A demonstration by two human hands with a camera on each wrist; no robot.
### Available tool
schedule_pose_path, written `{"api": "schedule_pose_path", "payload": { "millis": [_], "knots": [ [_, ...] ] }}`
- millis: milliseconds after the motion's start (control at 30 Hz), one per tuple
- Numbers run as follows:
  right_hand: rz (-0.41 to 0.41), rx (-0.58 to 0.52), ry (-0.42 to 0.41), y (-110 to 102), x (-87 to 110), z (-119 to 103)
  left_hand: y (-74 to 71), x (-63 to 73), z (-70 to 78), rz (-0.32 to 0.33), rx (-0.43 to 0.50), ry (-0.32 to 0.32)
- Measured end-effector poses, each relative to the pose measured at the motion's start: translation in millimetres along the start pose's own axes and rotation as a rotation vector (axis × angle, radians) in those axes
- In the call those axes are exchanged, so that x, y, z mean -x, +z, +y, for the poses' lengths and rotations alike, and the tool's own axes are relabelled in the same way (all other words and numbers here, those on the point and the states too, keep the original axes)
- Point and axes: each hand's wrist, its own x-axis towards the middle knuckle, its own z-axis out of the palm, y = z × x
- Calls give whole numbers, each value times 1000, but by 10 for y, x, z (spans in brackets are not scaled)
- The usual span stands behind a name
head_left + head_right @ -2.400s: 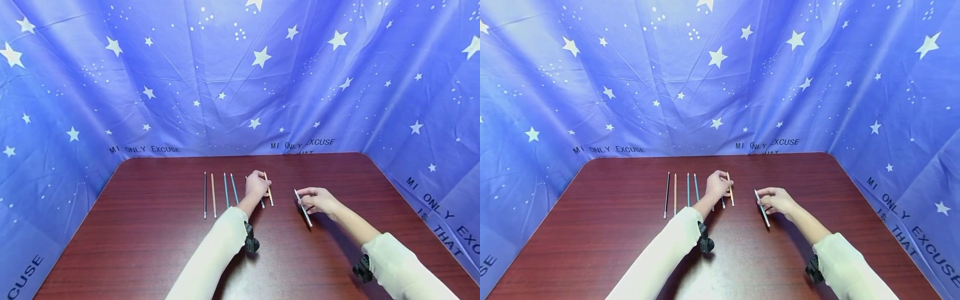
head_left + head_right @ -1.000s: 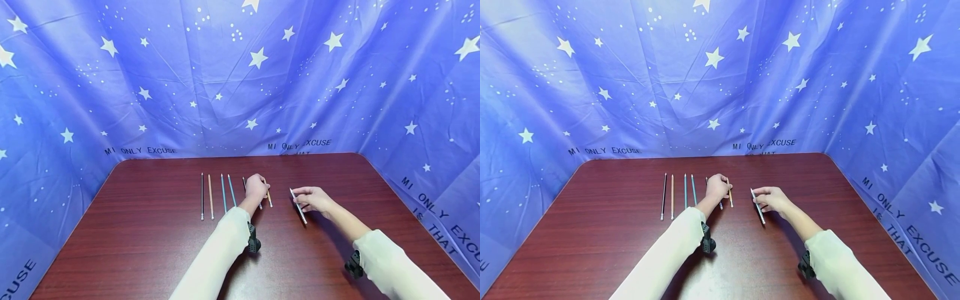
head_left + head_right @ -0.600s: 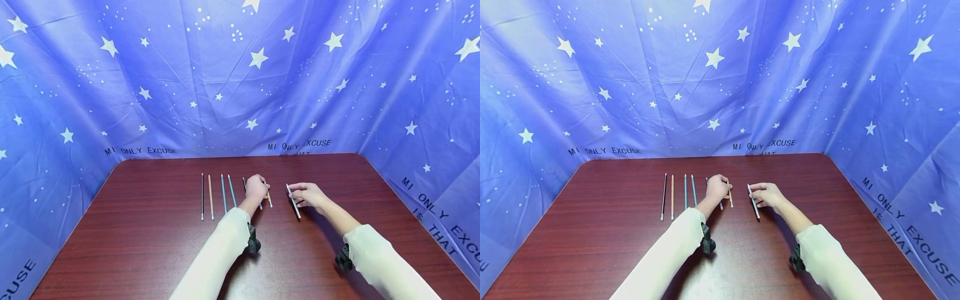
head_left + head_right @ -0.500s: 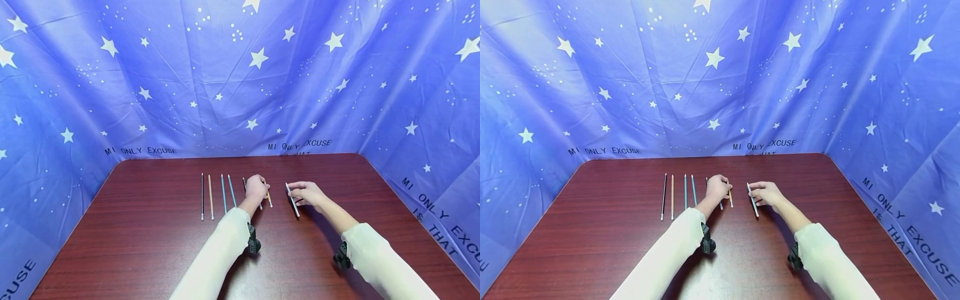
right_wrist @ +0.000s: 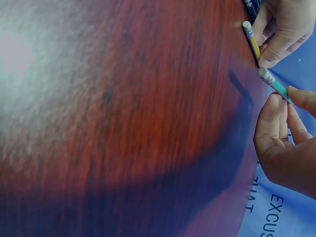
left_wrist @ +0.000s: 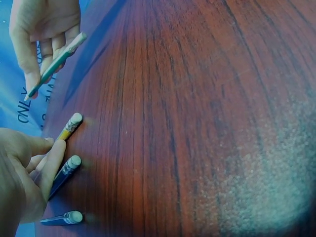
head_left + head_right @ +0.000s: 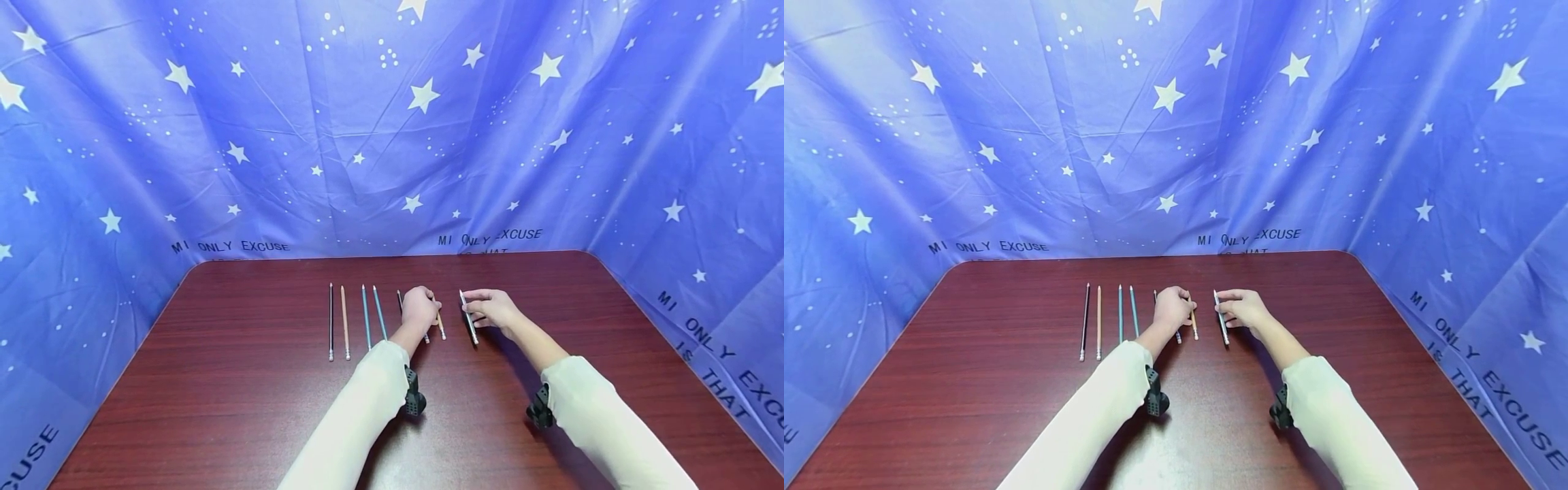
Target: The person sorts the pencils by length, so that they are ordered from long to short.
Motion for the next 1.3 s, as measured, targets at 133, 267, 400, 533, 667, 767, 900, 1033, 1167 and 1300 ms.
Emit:
{"api": "schedule_pose_path", "payload": {
  "millis": [133,267,400,533,667,767,900,1033,1167,1300],
  "knots": [
    [3,-8,6,25,-35,-9,-3,12,9,12,-19,17],
    [13,-3,9,40,-68,10,-5,21,15,13,-15,19],
    [31,-5,18,55,-112,34,5,15,6,12,-6,12],
    [38,-23,33,77,-150,41,13,2,-13,18,-19,20],
    [37,-29,33,95,-176,52,18,1,-22,16,-24,21],
    [47,-23,40,103,-198,60,25,0,-21,12,-26,12],
    [61,-15,56,115,-242,62,32,-2,-14,4,-19,0],
    [64,-2,50,151,-283,46,28,-7,-3,4,-31,9],
    [81,17,44,188,-311,16,19,-12,1,17,-56,14],
    [100,56,50,214,-329,-6,21,-16,-3,-6,-28,-4]
  ]
}}
